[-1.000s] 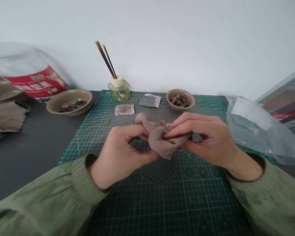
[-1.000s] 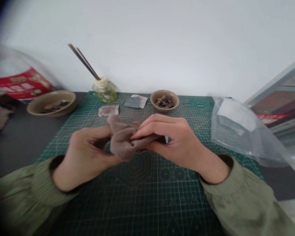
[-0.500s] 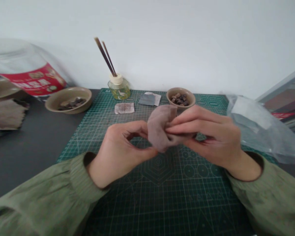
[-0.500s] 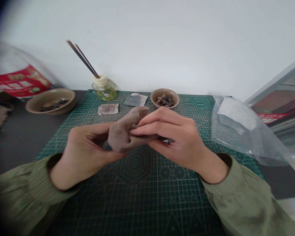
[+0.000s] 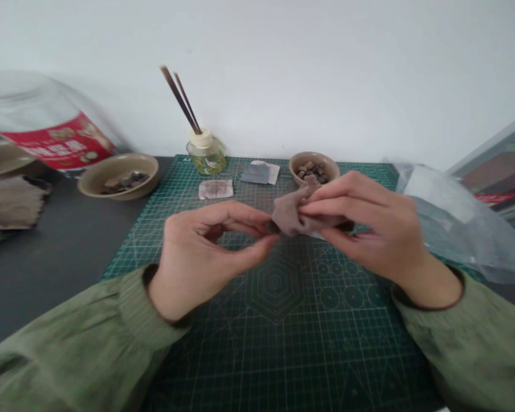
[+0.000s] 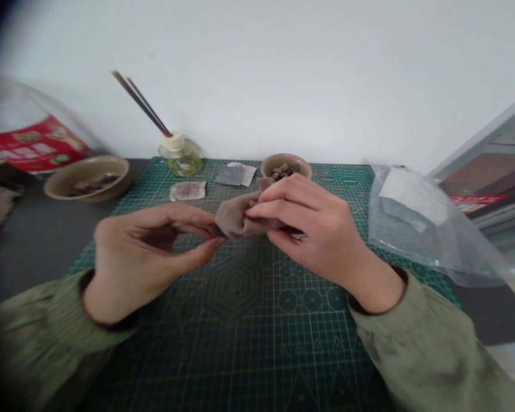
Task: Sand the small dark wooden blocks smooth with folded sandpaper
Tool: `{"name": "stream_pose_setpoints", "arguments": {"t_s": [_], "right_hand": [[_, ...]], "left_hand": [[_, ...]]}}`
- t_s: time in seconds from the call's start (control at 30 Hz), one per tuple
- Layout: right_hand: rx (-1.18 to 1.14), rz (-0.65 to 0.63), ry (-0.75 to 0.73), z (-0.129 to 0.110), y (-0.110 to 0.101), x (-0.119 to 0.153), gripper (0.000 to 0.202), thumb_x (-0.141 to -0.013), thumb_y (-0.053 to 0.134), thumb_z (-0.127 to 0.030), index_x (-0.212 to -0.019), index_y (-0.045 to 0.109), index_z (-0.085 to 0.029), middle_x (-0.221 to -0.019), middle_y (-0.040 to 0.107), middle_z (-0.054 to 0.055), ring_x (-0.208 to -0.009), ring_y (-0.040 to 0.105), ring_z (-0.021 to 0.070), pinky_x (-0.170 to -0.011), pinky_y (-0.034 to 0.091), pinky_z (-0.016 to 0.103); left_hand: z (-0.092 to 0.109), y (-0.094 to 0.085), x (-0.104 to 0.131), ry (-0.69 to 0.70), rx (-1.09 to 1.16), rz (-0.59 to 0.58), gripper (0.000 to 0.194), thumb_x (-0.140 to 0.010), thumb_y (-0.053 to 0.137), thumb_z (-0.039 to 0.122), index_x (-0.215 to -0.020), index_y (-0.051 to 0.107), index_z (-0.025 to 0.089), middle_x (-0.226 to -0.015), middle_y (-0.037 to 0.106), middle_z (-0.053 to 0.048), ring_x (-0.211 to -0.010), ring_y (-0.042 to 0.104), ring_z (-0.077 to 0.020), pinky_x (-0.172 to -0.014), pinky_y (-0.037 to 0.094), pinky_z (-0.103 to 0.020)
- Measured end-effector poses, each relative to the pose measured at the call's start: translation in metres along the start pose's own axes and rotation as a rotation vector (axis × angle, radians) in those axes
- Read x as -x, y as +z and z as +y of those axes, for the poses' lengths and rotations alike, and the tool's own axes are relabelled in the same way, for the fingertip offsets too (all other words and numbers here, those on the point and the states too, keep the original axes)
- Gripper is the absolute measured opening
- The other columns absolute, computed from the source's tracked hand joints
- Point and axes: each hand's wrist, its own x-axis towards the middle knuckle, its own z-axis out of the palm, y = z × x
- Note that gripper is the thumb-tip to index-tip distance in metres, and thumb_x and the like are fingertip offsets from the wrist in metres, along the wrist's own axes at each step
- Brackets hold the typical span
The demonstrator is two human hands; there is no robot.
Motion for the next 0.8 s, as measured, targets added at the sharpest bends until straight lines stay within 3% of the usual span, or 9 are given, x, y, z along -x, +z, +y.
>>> {"name": "stream_pose_setpoints", "arguments": {"t_s": [0.1, 0.27, 0.43, 0.57, 0.7, 0.8], "right_hand": [[-0.014, 0.175, 0.151, -0.004, -0.002, 0.000, 0.038, -0.097, 0.077, -0.005, -0.119, 0.086, -0.034, -0.118, 0.085, 0.005, -0.107, 0.080, 0.0288, -0.093, 0.070, 0.048], [-0.077, -0.072, 0.003, 0.002, 0.004, 0.001, 0.032, -0.100, 0.071, -0.005, -0.115, 0.086, -0.029, -0.113, 0.086, 0.006, -0.103, 0.082, 0.0251, -0.094, 0.070, 0.043], [-0.049, 0.120, 0.125, 0.004, 0.007, 0.001, 0.031, -0.099, 0.076, -0.006, -0.116, 0.087, -0.030, -0.117, 0.085, 0.008, -0.107, 0.081, 0.0268, -0.094, 0.069, 0.044], [-0.081, -0.010, -0.017, 0.002, 0.010, 0.000, 0.029, -0.103, 0.071, -0.007, -0.115, 0.086, -0.029, -0.112, 0.085, 0.007, -0.103, 0.082, 0.0243, -0.093, 0.069, 0.042], [-0.018, 0.087, 0.017, 0.002, 0.012, 0.001, 0.029, -0.101, 0.073, -0.005, -0.114, 0.085, -0.027, -0.113, 0.084, 0.008, -0.104, 0.081, 0.0246, -0.092, 0.069, 0.042], [-0.051, 0.004, -0.053, 0.003, 0.012, 0.002, 0.026, -0.102, 0.073, -0.004, -0.115, 0.084, -0.022, -0.113, 0.083, 0.010, -0.105, 0.080, 0.0241, -0.094, 0.069, 0.042]], "left_hand": [[0.001, 0.001, 0.000, -0.019, -0.024, -0.040, 0.021, -0.087, 0.095, 0.014, -0.104, 0.089, 0.024, -0.098, 0.090, 0.000, -0.081, 0.085, -0.0149, -0.079, 0.073, -0.022], [0.003, 0.000, 0.000, -0.017, -0.003, -0.048, 0.025, -0.082, 0.096, 0.008, -0.101, 0.087, 0.022, -0.094, 0.090, 0.001, -0.080, 0.086, -0.0137, -0.079, 0.072, -0.018], [0.003, 0.001, -0.001, -0.035, 0.009, -0.055, 0.023, -0.084, 0.097, 0.012, -0.102, 0.088, 0.021, -0.093, 0.091, 0.000, -0.078, 0.087, -0.0150, -0.078, 0.074, -0.018], [0.005, 0.002, -0.003, -0.034, 0.018, -0.072, 0.020, -0.083, 0.093, 0.005, -0.094, 0.086, 0.020, -0.088, 0.090, 0.001, -0.078, 0.088, -0.0168, -0.077, 0.074, -0.019], [0.006, 0.001, -0.003, -0.044, 0.045, -0.045, 0.021, -0.085, 0.096, 0.010, -0.100, 0.087, 0.020, -0.091, 0.091, 0.000, -0.078, 0.089, -0.0181, -0.079, 0.076, -0.022], [0.005, 0.000, -0.002, -0.062, 0.067, -0.065, 0.021, -0.084, 0.096, 0.010, -0.101, 0.087, 0.019, -0.093, 0.091, -0.001, -0.080, 0.089, -0.0172, -0.079, 0.074, -0.019]]}}
